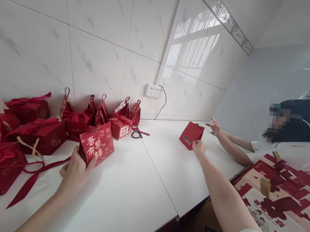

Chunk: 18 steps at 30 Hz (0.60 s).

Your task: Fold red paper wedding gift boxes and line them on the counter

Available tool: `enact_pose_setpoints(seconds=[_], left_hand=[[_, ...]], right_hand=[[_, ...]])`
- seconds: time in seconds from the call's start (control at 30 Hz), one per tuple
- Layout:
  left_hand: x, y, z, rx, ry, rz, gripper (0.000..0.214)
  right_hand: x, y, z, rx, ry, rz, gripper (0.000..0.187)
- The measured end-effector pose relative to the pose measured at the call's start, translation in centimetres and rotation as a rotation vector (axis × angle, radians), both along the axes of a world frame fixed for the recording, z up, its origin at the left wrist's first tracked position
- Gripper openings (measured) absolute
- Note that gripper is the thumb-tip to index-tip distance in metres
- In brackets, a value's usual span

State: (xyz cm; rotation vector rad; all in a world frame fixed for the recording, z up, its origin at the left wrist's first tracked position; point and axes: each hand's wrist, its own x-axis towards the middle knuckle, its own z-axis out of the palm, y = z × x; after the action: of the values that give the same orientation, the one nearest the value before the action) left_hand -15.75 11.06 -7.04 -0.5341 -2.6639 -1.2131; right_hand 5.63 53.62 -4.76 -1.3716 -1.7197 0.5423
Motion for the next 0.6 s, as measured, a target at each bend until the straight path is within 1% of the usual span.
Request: enact_pose_setpoints(seconds=[0.07,0.1,0.13,0.2,0.27,0.3,0.37,0.43,0.47,0.53,0.57,0.6], left_hand=[[0.7,-0.1,0.2,0.041,0.099,0.023,0.078],[1.2,-0.1,0.4,0.07,0.194,0.017,0.077],[1.7,-0.2,0.5,0.101,0.305,-0.016,0.074],[3.0,-0.2,0.7,0.156,0.495,-0.156,0.067],[4.1,-0.1,0.8,0.187,0.558,-0.317,0.059],[4.6,-0.1,0.9,0.195,0.538,-0.388,0.057],[5.3,0.1,1.5,0.227,0.424,-0.502,0.055],[5.7,0.1,2.7,0.322,0.242,-0.59,0.055],[5.8,0.1,3.7,0.393,0.131,-0.629,0.055],[5.9,0.1,6.2,0.519,-0.114,-0.735,0.056],[5.9,0.0,7.7,0.514,-0.239,-0.823,0.057],[6.0,-0.2,9.3,0.46,-0.335,-0.91,0.058]], right_hand=[[-1.2,-2.4,0.6,-0.037,0.008,0.075,0.028],[-1.8,-3.8,0.9,-0.046,0.027,0.111,0.027],[-2.4,-5.4,1.2,-0.046,0.052,0.146,0.025],[-3.4,-9.1,1.8,-0.04,0.118,0.225,0.018],[-3.7,-13.2,2.4,-0.04,0.195,0.327,0.017],[-3.6,-15.4,2.8,-0.046,0.231,0.389,0.02],[-2.9,-19.6,3.5,-0.071,0.292,0.524,0.022],[-1.7,-23.4,4.4,-0.109,0.331,0.639,0.022],[-1.0,-25.0,4.9,-0.124,0.358,0.692,0.022],[0.5,-27.6,6.1,-0.121,0.458,0.801,0.024],[1.2,-28.6,6.6,-0.1,0.521,0.844,0.025],[1.8,-29.4,7.2,-0.065,0.583,0.872,0.025]])
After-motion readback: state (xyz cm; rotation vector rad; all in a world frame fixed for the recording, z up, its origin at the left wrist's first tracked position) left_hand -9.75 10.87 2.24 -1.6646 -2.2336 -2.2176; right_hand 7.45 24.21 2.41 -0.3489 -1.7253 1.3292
